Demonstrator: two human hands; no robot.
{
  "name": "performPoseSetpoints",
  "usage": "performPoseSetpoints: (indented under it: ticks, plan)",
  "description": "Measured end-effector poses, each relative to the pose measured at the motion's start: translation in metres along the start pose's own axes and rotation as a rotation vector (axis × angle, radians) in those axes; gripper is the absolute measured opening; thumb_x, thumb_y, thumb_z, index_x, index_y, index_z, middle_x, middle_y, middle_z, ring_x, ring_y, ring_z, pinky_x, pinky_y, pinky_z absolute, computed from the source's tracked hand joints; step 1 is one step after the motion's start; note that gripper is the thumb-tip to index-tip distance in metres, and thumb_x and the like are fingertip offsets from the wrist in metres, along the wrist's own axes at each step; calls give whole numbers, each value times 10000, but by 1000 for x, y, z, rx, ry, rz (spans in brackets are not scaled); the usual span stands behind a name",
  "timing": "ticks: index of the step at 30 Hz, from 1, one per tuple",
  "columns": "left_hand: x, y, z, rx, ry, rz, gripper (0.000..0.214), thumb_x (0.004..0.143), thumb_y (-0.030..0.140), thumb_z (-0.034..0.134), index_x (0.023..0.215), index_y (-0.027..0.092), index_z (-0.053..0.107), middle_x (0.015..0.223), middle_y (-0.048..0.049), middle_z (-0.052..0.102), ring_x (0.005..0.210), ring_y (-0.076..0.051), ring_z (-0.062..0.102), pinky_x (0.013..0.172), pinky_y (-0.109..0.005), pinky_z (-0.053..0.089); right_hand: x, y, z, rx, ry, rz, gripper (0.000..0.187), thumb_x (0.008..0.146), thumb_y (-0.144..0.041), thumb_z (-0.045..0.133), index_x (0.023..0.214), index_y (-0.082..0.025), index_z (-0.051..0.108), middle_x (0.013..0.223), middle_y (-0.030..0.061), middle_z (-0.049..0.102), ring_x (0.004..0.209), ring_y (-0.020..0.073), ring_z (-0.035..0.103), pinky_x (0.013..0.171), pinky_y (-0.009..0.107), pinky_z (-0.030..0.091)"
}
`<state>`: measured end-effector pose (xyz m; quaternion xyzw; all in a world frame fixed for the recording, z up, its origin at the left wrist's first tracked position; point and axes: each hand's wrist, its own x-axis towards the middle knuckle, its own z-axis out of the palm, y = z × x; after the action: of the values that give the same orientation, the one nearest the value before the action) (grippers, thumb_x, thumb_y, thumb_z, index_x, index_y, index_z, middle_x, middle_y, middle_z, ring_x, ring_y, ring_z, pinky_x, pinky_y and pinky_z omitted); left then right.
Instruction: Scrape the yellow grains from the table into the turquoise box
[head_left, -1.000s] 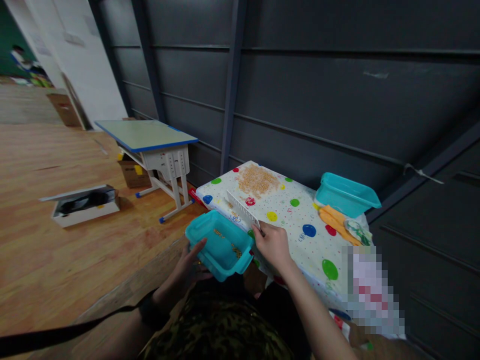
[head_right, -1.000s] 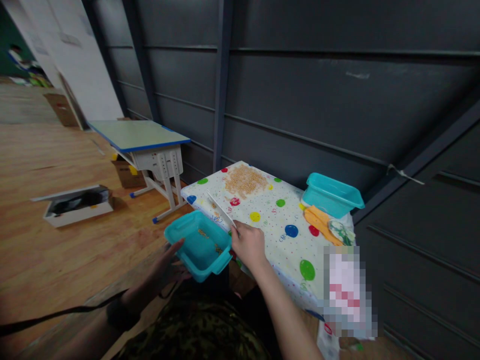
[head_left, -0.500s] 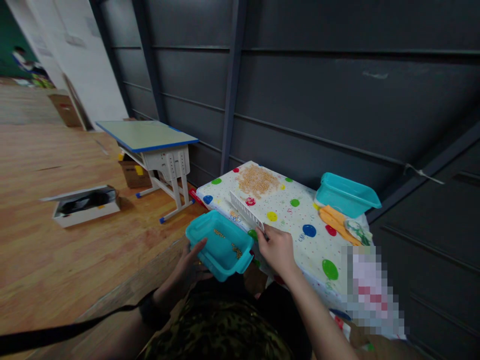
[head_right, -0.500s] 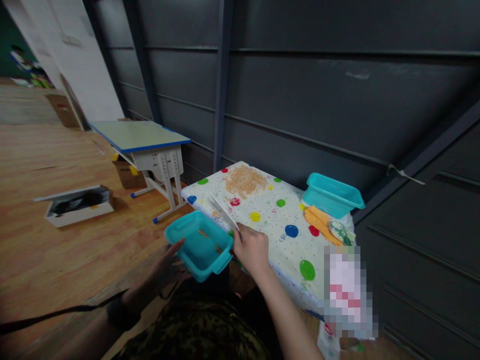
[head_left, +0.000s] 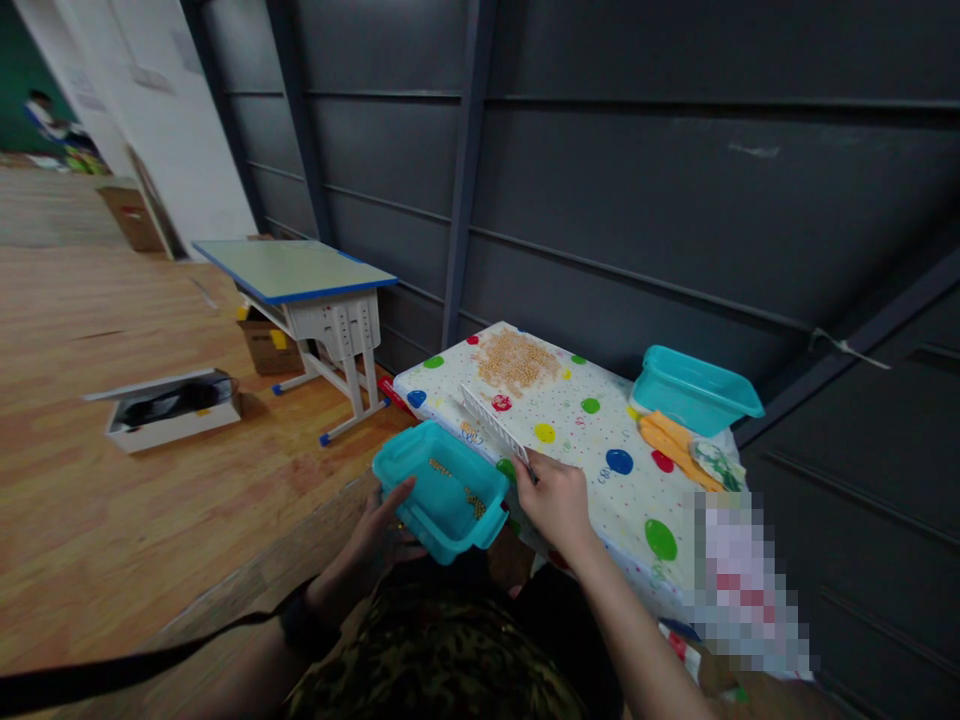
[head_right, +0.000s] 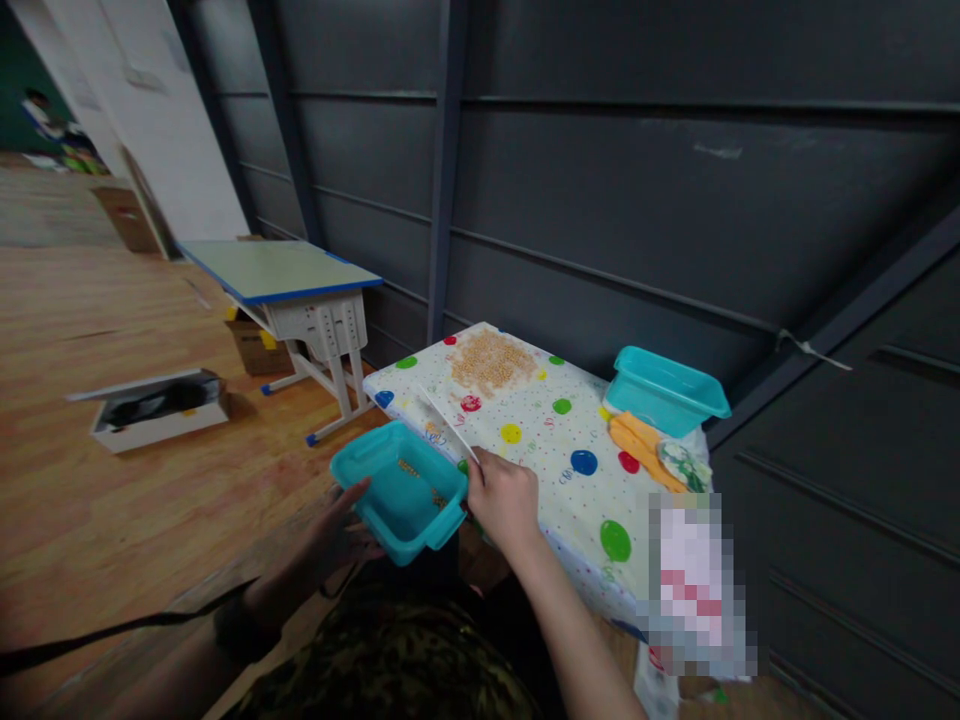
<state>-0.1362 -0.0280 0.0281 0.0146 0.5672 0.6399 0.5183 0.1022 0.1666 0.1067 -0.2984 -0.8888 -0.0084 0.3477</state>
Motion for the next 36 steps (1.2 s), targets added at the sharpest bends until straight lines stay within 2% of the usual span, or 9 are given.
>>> performPoseSetpoints:
  ticks: [4,9,14,19,23,27,33,36]
  plan:
    - [2,-2,-2,-15,-6,-5,986,1129,582,988,1932,391,447,1557,-181,878,919,-367,998,850,-550,861,-11,-3,-6,55,24,-36,368,1260,-320,678,1083,-269,996,909,95,968,786,261,930,734,293,607]
    - [2,-2,-3,-21,-32,-4,1054,1111,581,1013,1961,396,418,1532,-191,889,914,-368,1000,850,-539,858,-12,3,-12,67,91,-41,458,1302,-349,601,1110,-245,1004,912,114,967,767,262,931,721,299,611]
    - [-2,-1,-2,-11,-28,3,1059,1099,595,1020,1956,384,432,1610,-210,871,934,-397,1005,864,-596,864,-8,7,-13,43,41,-49,466,1296,-363,616,1022,-265,980,814,88,924,704,255,900,674,297,564]
    - [-2,-3,-2,-9,-34,12,1080,1048,638,1065,1913,396,466,1669,-189,853,952,-368,1007,877,-551,865,-10,7,-13,67,34,-28,525,1315,-414,595,964,-270,957,769,87,892,690,254,874,684,306,560]
    - [-2,-2,-1,-22,-31,-4,1077,1075,604,1048,1948,409,447,1678,-185,856,988,-377,1011,899,-556,866,-9,12,-11,55,51,3,525,1306,-410,580,959,-267,948,820,109,919,724,267,897,685,314,566]
    - [-4,-1,1,-24,-13,-12,1096,1095,586,1029,1978,422,400,1687,-195,853,985,-398,1010,876,-570,867,-10,12,-13,63,32,-28,524,1300,-389,579,940,-269,940,764,95,894,692,266,893,667,312,560]
    - [-5,0,1,2,-29,1,1030,1125,604,993,1943,355,420,1635,-229,865,969,-399,1010,903,-615,871,-13,7,-23,79,54,-60,526,1321,-379,572,968,-274,948,751,76,886,662,253,884,654,303,561]
    - [-5,0,2,-1,-13,0,1035,1116,588,1004,1948,359,433,1644,-235,862,968,-424,1011,882,-644,870,-15,4,-26,76,73,-77,552,1337,-376,551,979,-264,955,727,76,869,633,242,863,642,298,552]
